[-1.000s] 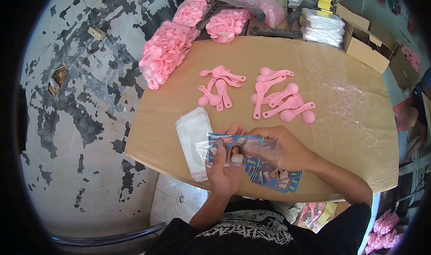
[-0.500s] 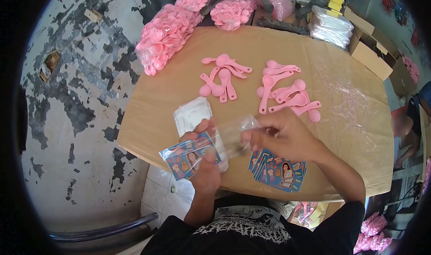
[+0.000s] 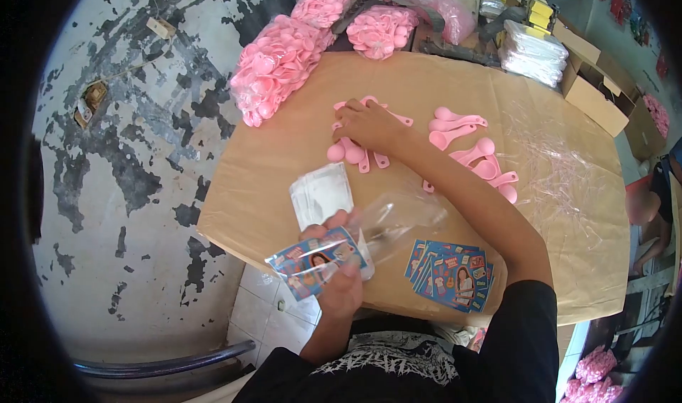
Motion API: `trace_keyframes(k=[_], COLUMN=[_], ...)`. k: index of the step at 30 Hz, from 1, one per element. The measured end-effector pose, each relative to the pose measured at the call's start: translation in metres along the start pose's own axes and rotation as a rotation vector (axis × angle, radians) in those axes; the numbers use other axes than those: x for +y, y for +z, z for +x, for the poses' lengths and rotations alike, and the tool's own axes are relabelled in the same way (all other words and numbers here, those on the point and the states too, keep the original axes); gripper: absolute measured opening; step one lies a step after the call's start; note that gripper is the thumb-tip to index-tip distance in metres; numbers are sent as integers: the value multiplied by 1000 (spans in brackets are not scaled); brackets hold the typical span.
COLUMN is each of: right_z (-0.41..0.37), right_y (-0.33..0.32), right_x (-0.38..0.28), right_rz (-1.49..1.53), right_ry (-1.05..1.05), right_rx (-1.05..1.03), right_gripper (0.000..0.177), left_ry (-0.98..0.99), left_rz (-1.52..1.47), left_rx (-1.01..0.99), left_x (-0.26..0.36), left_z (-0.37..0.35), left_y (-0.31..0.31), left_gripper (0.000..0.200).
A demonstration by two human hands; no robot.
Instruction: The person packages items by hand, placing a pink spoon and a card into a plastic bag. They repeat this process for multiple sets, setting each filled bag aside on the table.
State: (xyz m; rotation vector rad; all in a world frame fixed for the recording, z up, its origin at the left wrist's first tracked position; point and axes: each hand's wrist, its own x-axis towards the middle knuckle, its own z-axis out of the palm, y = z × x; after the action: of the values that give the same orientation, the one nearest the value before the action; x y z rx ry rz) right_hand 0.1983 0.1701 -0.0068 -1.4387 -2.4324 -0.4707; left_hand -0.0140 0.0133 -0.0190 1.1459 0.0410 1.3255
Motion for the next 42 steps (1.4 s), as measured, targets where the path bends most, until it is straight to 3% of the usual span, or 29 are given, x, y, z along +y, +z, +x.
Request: trace_keyframes(k=[3,6,8,10,12,15,18,23,26,27,28,30,31,34,36,37,39,40,42], right_z=[-5,-27,-52,-76,-99,-123,-120,-113,-122,-124,-126,-132,-135,-131,-122,-120,-119,-121,-128], right_y=[-18,-45,-86,-131,-166,-195,-216,-214,-242,-246,-249,-257,-260,-242,-236,-231,-220,-214,-206], right_x=[6,5,-8,-22,-25,-33,-56,-87,-100,-100,-99,-101,-104,-113,-113,-109,-97,-94,-89], right_rz=[-124,22,252,651,731,797,745,821,816,817,808,732,673,680,692,665,603,627,703], right_ry=[-59,-53,263,516,392,389,261,239,374,336,296,336,418,483,507,493,466,462,467], right_rx=[47,309,7,-126,-139,-180,-136,-124,49,271,492,602,491,264,10,121,348,345,282], right_gripper=[22,15,14,17,19,16,6,21,17,13,9,6,7,3,6,7,11,12,14], left_ry=[-67,-80,-58,-10,13,-20,-80,-272,-384,-407,-350,-237,-123,-178,-439,-558,-578,-591,-681], left_rz=[-61,-127,-166,-160,-122,-208,-309,-747,-808,-736,-579,-271,66,613,526,485,239,115,145], left_rx=[78,150,244,229,250,288,247,235,204,163,133,65,6,-424,-475,-497,-391,-340,-415], left_x=[4,3,3,2,3,3,-1,-14,-13,-8,-10,-17,-15,13,1,-5,-7,-6,7], left_z=[1,6,8,10,13,13,10,-2,-6,0,2,6,9,12,6,6,2,1,1], left_y=[7,0,-2,-8,-9,-8,-3,15,30,38,37,33,31,58,59,58,51,50,41], left_gripper=[60,57,58,59,58,58,59,63,73,91,96,107,113,93,73,64,50,44,40])
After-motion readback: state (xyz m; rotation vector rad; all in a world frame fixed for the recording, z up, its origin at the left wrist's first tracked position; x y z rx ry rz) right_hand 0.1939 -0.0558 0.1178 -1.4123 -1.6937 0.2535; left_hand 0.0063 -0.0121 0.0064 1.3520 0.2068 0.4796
